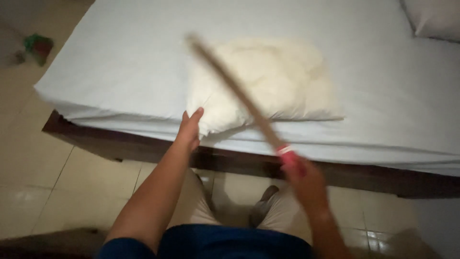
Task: The person picks up a white pillow from a pile of linens on the floor and places it on a bed. They then use a broom to repeatedly hit and sweep the pillow on the bed surface. Finally, the person picks up a white pillowcase from the floor and places it on top of the pillow.
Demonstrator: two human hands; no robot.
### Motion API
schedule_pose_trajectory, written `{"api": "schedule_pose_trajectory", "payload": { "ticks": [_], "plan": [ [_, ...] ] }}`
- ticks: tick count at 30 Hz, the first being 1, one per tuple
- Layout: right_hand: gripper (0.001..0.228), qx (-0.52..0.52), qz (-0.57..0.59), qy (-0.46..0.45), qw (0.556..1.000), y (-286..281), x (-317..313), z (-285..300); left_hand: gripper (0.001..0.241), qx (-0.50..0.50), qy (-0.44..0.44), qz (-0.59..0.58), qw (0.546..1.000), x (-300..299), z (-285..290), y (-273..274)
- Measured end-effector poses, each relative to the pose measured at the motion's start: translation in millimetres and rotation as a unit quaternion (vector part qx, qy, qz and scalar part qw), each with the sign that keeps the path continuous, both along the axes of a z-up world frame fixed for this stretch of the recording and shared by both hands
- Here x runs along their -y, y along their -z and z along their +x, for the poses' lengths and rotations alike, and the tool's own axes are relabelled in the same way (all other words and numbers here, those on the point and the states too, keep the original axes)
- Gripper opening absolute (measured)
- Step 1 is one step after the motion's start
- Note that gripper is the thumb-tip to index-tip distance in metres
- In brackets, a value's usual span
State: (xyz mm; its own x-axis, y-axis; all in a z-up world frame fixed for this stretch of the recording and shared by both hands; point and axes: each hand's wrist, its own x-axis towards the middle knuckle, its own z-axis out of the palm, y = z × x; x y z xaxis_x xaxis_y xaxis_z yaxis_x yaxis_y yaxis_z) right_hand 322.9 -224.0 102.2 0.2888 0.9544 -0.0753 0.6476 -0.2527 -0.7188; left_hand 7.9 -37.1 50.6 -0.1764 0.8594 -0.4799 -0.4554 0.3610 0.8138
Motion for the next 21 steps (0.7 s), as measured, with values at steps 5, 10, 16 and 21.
{"api": "schedule_pose_trajectory", "payload": {
  "ticks": [5, 10, 16, 21],
  "plan": [
    [0.040, 0.019, 0.080, 0.173, 0.981, 16.4, -8.3, 57.4, 0.087, 0.021, -0.025, 0.001, 0.999, -9.1, 2.5, 2.8],
    [0.045, -0.081, 0.075, 0.135, 0.985, 45.9, 4.5, 16.5, 0.109, -0.054, 0.073, -0.133, 0.987, 24.0, 5.6, -72.7],
    [0.056, -0.044, 0.156, 0.001, 0.987, 115.2, 25.1, -19.1, 0.033, 0.217, 0.021, 0.004, 0.976, -35.1, 17.9, -43.9],
    [0.058, -0.082, 0.247, 0.044, 0.965, 34.9, 28.6, -23.4, 0.037, 0.364, 0.031, 0.202, 0.909, -54.7, 78.8, -172.2]
  ]
}}
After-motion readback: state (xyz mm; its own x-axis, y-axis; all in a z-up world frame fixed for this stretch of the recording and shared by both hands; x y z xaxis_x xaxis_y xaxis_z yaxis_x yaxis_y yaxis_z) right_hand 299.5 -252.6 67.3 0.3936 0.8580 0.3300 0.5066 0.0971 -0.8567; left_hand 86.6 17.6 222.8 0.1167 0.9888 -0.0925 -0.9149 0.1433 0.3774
